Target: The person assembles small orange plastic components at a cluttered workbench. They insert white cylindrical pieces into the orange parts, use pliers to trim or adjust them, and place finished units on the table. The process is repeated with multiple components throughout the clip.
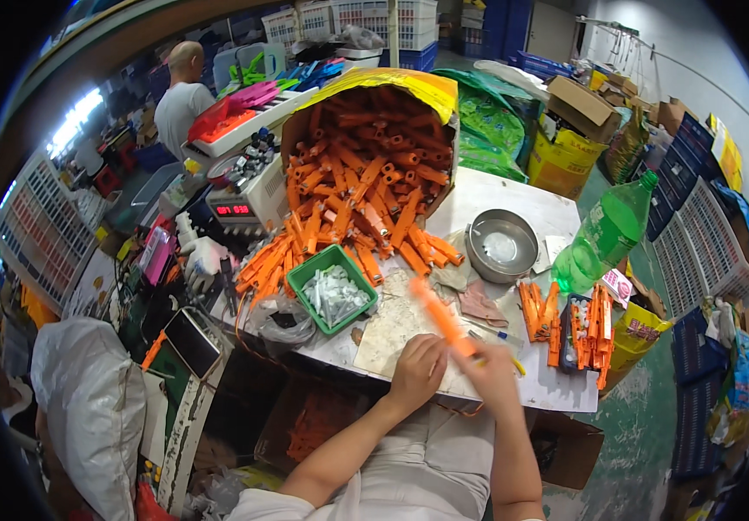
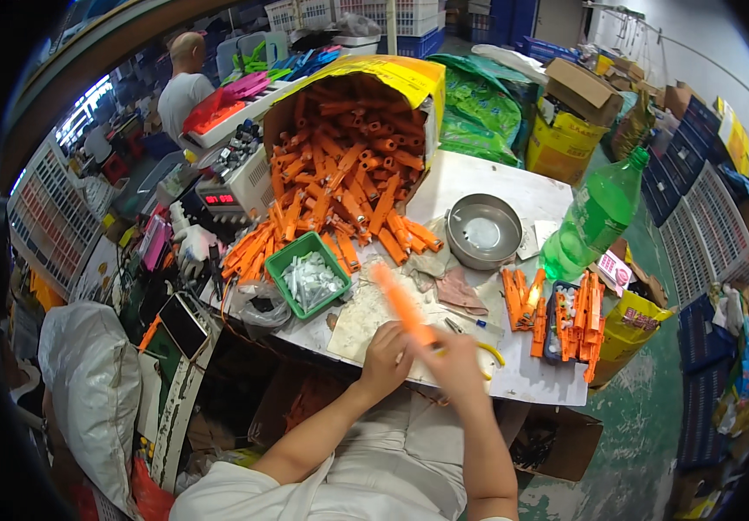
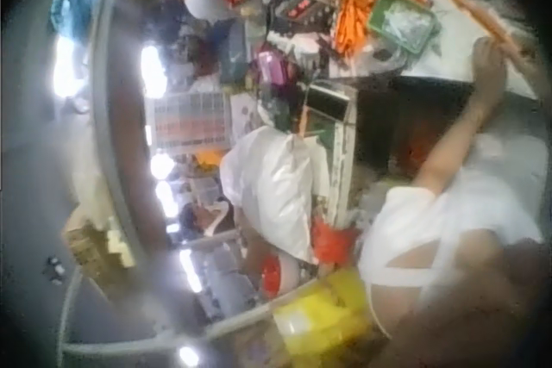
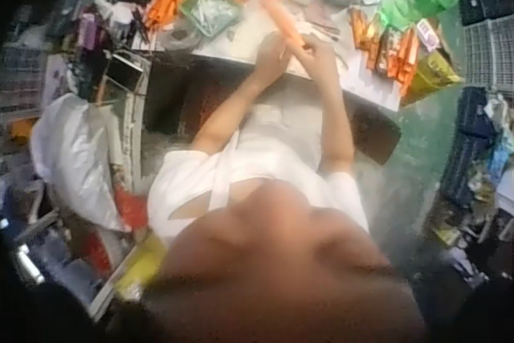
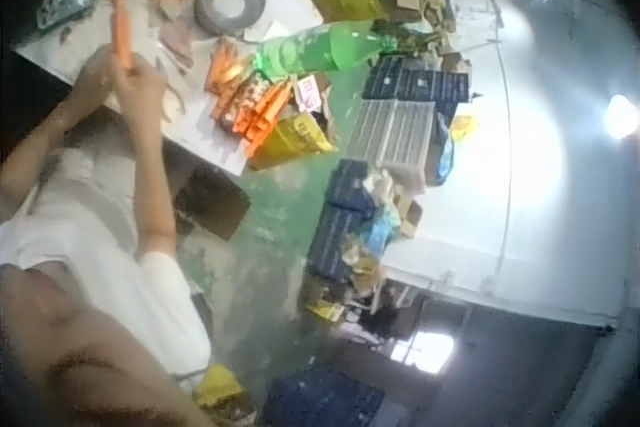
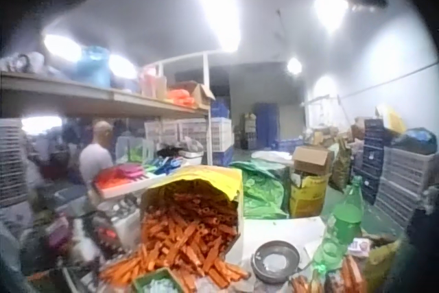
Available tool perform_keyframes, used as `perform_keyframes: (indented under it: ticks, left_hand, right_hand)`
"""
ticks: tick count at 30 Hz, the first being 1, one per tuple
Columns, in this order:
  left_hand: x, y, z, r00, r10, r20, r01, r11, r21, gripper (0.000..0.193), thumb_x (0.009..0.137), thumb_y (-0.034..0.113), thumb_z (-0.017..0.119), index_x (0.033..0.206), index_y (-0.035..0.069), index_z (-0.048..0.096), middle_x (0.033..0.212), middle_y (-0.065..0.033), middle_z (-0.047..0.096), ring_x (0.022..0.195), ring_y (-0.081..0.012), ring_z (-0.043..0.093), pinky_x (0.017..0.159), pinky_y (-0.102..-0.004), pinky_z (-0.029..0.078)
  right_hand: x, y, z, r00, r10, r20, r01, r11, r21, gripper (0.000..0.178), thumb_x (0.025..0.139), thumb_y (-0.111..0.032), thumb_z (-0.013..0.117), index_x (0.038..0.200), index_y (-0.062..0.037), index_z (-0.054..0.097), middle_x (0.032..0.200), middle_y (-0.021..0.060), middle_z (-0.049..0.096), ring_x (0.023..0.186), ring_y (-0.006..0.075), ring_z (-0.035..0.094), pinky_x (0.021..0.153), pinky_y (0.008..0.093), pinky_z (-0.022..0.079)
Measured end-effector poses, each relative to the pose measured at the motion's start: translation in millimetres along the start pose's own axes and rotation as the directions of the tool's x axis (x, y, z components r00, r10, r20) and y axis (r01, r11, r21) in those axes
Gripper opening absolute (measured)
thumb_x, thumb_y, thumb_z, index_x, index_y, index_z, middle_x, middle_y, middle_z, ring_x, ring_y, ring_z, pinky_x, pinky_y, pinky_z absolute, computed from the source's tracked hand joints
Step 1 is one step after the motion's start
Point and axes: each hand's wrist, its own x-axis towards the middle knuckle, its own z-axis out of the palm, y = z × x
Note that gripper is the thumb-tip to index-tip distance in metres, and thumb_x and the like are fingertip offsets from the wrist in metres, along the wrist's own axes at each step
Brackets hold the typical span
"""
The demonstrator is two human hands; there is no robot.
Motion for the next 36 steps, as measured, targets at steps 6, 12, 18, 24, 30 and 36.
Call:
perform_keyframes:
  ticks: [6,12,18,24,30,36]
  left_hand:
    - [24,6,-9,0.998,0.064,-0.025,-0.061,0.992,0.107,0.033,0.078,0.006,0.064,0.111,0.004,0.06,0.104,-0.0141,0.059,0.104,-0.0319,0.054,0.094,-0.0422,0.041]
    - [124,-87,-128,0.957,-0.152,-0.248,0.284,0.68,0.676,0.032,0.086,0.023,0.061,0.11,0.003,0.055,0.105,-0.0183,0.061,0.101,-0.0337,0.056,0.086,-0.0449,0.045]
    - [168,-120,-174,0.816,-0.578,0.019,0.32,0.479,0.818,0.037,0.083,0.027,0.067,0.098,-0.006,0.059,0.093,-0.0215,0.066,0.083,-0.0368,0.065,0.077,-0.0425,0.051]
    - [129,-62,-138,0.858,-0.444,0.26,0.495,0.576,-0.651,0.04,0.095,0.024,0.054,0.125,-0.001,0.05,0.097,-0.0108,0.066,0.09,-0.0225,0.065,0.083,-0.0346,0.051]
    - [43,20,-51,0.788,-0.299,0.538,0.557,-0.025,-0.83,0.061,0.09,0.029,0.06,0.137,-0.001,0.036,0.104,-0.0147,0.064,0.109,-0.0261,0.057,0.099,-0.0361,0.042]
    - [33,40,-33,0.768,-0.386,0.511,0.613,0.212,-0.761,0.062,0.092,0.026,0.06,0.138,-0.005,0.033,0.109,-0.0189,0.063,0.102,-0.0186,0.061,0.092,-0.0297,0.046]
  right_hand:
    - [-33,-44,59,0.846,-0.293,0.446,0.311,0.95,0.034,0.047,0.082,-0.049,0.064,0.085,-0.0023,0.067,0.07,0.0137,0.065,0.059,0.0289,0.063,0.06,0.0364,0.05]
    - [-47,-43,10,0.965,-0.085,0.249,0.052,0.989,0.137,0.033,0.083,-0.035,0.07,0.079,-0.0022,0.067,0.067,0.0091,0.064,0.054,0.0227,0.06,0.054,0.0294,0.047]
    - [-54,-35,13,0.978,-0.04,0.206,0.018,0.994,0.109,0.032,0.084,-0.032,0.069,0.079,-0.0009,0.067,0.063,0.0081,0.063,0.053,0.0168,0.057,0.052,0.0276,0.044]
    - [-31,-11,17,0.997,0.075,0.017,-0.077,0.981,0.18,0.031,0.084,-0.029,0.068,0.079,0.0014,0.066,0.058,0.0083,0.057,0.053,0.0121,0.052,0.054,0.0269,0.043]
    - [-17,-6,30,0.995,-0.017,-0.098,0.039,0.971,0.237,0.034,0.08,-0.028,0.072,0.081,0.0043,0.064,0.065,0.0121,0.061,0.057,0.0167,0.057,0.054,0.0291,0.045]
    - [-33,14,30,0.914,-0.327,-0.239,0.202,0.88,-0.429,0.019,0.071,-0.015,0.074,0.077,-0.0042,0.058,0.069,0.0089,0.06,0.058,0.0261,0.06,0.051,0.0353,0.047]
